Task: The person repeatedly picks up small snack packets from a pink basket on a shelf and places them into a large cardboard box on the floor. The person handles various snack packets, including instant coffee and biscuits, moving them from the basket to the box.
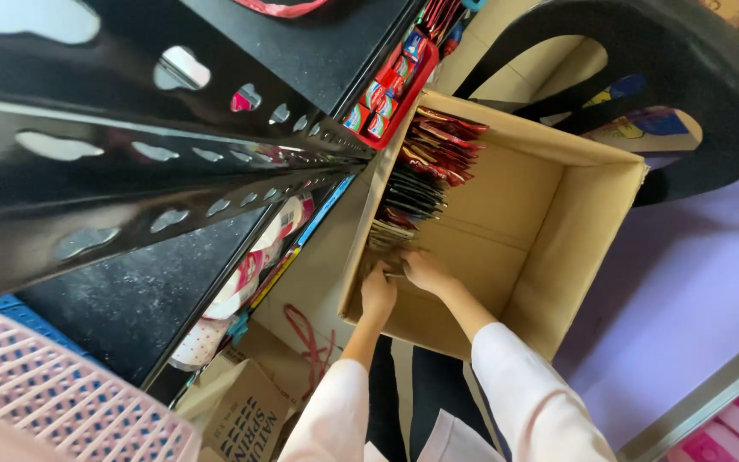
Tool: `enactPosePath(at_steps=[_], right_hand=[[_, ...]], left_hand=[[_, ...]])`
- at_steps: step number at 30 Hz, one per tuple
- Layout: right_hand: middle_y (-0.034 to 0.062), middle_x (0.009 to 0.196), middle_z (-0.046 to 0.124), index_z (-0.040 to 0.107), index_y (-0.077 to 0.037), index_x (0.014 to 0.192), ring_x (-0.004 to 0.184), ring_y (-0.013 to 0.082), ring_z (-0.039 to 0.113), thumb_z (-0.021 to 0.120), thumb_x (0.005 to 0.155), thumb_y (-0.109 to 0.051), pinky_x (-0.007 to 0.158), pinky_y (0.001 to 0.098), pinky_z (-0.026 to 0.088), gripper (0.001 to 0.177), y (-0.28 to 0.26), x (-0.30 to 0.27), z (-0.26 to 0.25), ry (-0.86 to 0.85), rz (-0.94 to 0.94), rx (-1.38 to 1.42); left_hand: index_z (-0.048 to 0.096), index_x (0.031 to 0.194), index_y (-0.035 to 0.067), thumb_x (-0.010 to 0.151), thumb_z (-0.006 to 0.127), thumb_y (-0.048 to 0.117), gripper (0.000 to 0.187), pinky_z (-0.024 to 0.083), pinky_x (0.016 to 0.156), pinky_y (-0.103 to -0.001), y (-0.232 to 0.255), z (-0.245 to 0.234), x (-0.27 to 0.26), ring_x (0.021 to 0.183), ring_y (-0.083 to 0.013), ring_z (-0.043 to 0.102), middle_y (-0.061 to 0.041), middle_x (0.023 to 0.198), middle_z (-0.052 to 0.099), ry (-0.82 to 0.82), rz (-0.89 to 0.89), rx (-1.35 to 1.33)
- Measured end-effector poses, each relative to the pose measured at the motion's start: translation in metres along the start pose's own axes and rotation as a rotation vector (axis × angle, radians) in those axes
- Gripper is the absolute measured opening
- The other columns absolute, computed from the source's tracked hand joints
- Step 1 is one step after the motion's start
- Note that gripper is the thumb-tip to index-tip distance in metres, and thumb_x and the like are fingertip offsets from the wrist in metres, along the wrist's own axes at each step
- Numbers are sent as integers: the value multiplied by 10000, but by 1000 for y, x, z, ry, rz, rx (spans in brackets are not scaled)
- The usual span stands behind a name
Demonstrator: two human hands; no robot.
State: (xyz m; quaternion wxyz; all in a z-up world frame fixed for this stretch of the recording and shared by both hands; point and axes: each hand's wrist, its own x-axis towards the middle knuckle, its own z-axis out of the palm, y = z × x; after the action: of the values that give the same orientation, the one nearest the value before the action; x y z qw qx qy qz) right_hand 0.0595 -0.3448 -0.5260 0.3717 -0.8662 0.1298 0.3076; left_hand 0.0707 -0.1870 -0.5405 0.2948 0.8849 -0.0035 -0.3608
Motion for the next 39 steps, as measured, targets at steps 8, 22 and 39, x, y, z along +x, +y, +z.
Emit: enactPosePath(at_steps=[8,22,39], right_hand=[[144,1367,644,667,-107,1298,1188,364,636,487,1025,-255,1014,438,499,359,6,-8,13,23,-12,214],[81,1392,637,694,-93,1257,1202,366,615,629,927,-130,985,446,507,338,13,1,34,107,-141,96],[167,1402,514,584,-95,1350,1000,310,705,617,927,-32,784,396,585,429,14,-44,47,645,-101,366]], left_hand=[[612,1039,62,861,598,-28,200,479,916,-485,6,20,19,1069,-435,591,-212,1124,615,316,141,-200],[646,1174,84,1016,532,37,201,460,991,-397,-23,57,27,1112,-284,592,-105,1212,624,446,-261,-676],[442,1468,247,1013,581,311,480,461,1062,-410,-74,114,67,1244,-266,578,33,1488,483,185,-545,-1682]])
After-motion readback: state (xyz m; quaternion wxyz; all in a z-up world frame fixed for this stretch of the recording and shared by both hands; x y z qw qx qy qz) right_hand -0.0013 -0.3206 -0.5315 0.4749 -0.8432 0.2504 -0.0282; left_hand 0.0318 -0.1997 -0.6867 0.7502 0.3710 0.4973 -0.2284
